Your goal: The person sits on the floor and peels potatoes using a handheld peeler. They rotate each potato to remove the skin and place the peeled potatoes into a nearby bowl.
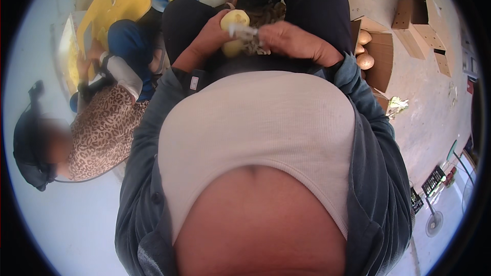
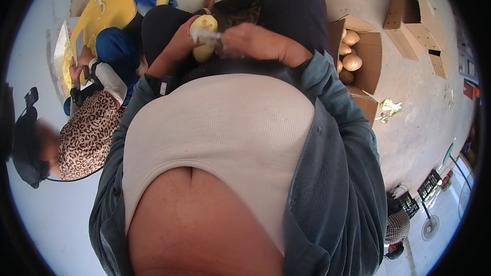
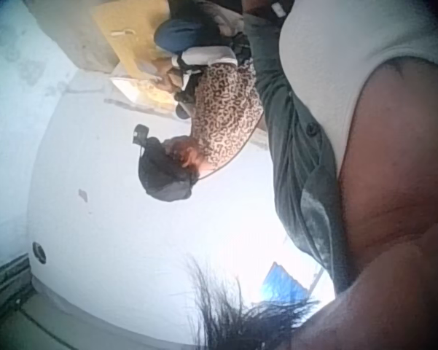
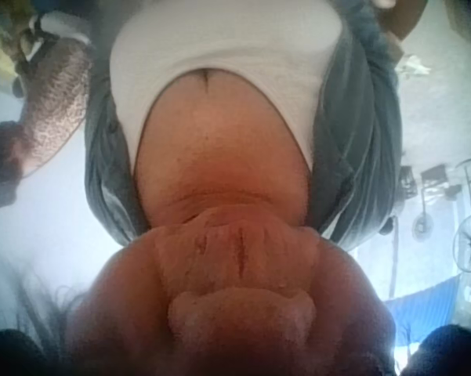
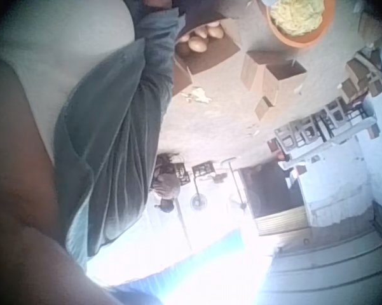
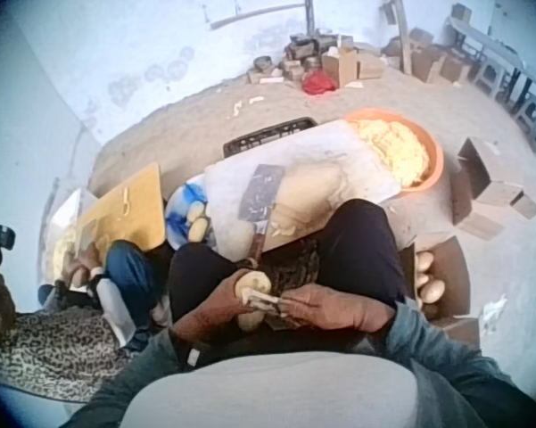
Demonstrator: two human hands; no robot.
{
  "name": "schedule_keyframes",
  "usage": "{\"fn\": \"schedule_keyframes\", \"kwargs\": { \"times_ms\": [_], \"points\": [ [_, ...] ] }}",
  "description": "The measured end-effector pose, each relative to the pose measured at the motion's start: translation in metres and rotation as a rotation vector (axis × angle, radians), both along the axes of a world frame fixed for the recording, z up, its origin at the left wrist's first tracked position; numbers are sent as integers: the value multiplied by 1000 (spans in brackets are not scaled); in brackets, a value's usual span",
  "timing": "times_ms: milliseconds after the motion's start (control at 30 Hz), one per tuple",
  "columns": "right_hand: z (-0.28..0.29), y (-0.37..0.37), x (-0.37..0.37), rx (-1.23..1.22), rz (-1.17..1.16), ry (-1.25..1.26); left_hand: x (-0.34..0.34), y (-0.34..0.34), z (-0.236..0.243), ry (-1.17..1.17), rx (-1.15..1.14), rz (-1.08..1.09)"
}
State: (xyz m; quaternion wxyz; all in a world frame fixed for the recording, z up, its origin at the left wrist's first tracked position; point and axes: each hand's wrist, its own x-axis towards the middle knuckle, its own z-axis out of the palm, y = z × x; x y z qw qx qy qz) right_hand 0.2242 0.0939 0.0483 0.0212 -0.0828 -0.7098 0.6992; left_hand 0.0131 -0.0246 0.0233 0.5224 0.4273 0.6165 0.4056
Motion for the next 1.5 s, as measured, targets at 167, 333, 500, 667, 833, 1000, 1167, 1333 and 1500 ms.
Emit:
{"fn": "schedule_keyframes", "kwargs": {
  "times_ms": [167,333,500,667,833,1000,1167,1333,1500],
  "points": [
    [5,13,2,-463,-379,-149,2,2,13,126,39,-166],
    [5,11,-2,-189,-312,-178,0,2,10,55,23,-153],
    [0,4,-13,255,-357,-52,3,3,3,22,6,-29],
    [-8,2,-29,481,-366,-191,7,9,-4,176,8,-34],
    [-2,7,-28,229,-357,-273,6,9,-7,251,50,-38],
    [-2,12,-20,193,-403,-326,6,4,12,24,31,-33],
    [-5,9,-17,292,-436,-147,2,3,12,-5,65,-135],
    [1,8,-13,128,-373,-103,1,2,14,-9,107,-180],
    [-8,9,-13,145,-333,-79,-6,-2,7,-343,30,-37]
  ]
}}
